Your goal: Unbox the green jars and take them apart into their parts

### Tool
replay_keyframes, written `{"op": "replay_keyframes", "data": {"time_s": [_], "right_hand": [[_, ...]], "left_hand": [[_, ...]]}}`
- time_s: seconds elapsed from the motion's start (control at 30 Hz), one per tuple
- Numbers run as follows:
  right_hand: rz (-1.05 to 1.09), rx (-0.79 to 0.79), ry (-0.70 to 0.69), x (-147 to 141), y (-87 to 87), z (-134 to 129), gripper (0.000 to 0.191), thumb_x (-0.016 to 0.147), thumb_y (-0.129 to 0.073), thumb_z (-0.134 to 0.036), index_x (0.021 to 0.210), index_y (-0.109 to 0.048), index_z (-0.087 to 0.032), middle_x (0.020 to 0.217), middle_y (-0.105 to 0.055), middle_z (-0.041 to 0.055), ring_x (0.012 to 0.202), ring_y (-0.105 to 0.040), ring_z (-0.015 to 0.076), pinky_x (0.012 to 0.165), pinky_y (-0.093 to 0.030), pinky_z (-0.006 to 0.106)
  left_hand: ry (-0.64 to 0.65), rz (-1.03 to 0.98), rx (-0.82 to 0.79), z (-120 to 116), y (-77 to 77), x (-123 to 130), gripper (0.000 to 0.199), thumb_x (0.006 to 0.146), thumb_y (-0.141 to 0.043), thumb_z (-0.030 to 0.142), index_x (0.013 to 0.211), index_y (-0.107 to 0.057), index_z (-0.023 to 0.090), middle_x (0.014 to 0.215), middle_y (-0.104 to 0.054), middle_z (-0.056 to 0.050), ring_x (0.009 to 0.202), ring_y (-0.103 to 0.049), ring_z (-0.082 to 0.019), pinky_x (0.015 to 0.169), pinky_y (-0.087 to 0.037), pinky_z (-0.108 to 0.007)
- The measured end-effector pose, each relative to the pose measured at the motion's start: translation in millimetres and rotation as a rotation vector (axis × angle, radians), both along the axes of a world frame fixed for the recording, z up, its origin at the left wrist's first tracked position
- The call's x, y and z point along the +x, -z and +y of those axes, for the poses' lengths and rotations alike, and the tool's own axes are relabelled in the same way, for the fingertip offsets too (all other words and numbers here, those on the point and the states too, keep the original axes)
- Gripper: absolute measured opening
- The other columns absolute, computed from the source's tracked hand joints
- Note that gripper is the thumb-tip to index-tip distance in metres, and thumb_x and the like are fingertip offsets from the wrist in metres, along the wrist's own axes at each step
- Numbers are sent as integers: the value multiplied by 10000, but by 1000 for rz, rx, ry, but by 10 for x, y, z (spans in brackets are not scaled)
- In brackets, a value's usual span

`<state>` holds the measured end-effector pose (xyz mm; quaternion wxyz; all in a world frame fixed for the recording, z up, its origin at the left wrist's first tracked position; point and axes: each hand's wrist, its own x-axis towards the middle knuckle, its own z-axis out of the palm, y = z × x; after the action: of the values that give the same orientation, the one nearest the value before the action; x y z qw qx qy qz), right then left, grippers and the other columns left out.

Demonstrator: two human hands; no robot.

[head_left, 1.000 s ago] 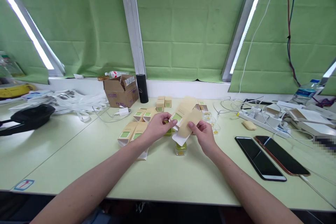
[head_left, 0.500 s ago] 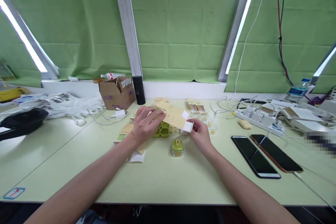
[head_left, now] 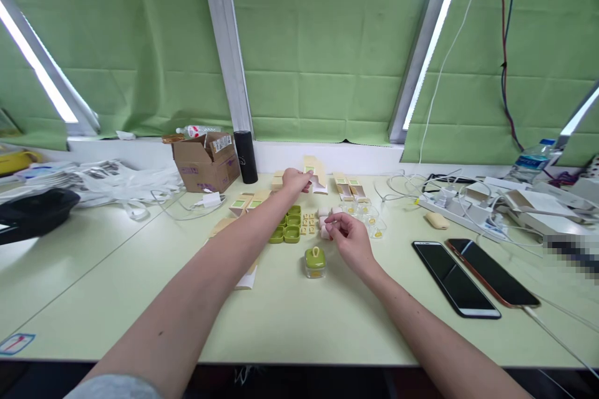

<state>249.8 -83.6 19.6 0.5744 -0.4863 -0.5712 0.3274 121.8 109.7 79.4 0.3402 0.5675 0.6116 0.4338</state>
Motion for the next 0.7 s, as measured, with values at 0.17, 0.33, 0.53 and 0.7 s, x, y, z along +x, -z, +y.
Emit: {"op": "replay_keyframes", "data": {"time_s": [0.17, 0.33, 0.53, 0.7], "right_hand": [[6, -1, -7, -4, -17, -14, 213, 817, -664, -414, 887, -677, -214, 615, -617, -20, 566, -524, 162, 568, -390, 286], [-3, 0, -5, 2, -34, -23, 204, 826, -655, -401, 901, -677, -213, 610, -608, -26, 569, -536, 162, 583, -407, 290], [-5, 9, -12, 12, -11, -6, 184, 829, -649, -378, 906, -673, -213, 639, -632, -16, 589, -566, 166, 591, -428, 289], [-31, 26, -9, -5, 1, -13, 161, 840, -648, -355, 914, -677, -215, 639, -639, -17, 589, -581, 163, 597, -448, 286]], "left_hand": [[-31, 85, -133, 241, 188, 283, 277, 868, -777, 353, 816, -731, 85, 658, -756, -132, 582, -739, -205, 586, -578, -267], [-16, 184, -181, 342, 374, 402, 315, 865, -781, 390, 889, -747, 77, 684, -767, -140, 637, -764, -229, 628, -571, -269], [36, 249, -121, 355, 482, 409, 454, 812, -841, 300, 1197, -693, 111, 984, -794, -136, 838, -780, -240, 740, -574, -287], [147, 223, -135, 403, 473, 486, 389, 952, -714, 346, 1283, -637, 156, 1237, -689, -111, 1051, -706, -233, 888, -603, -398]]}}
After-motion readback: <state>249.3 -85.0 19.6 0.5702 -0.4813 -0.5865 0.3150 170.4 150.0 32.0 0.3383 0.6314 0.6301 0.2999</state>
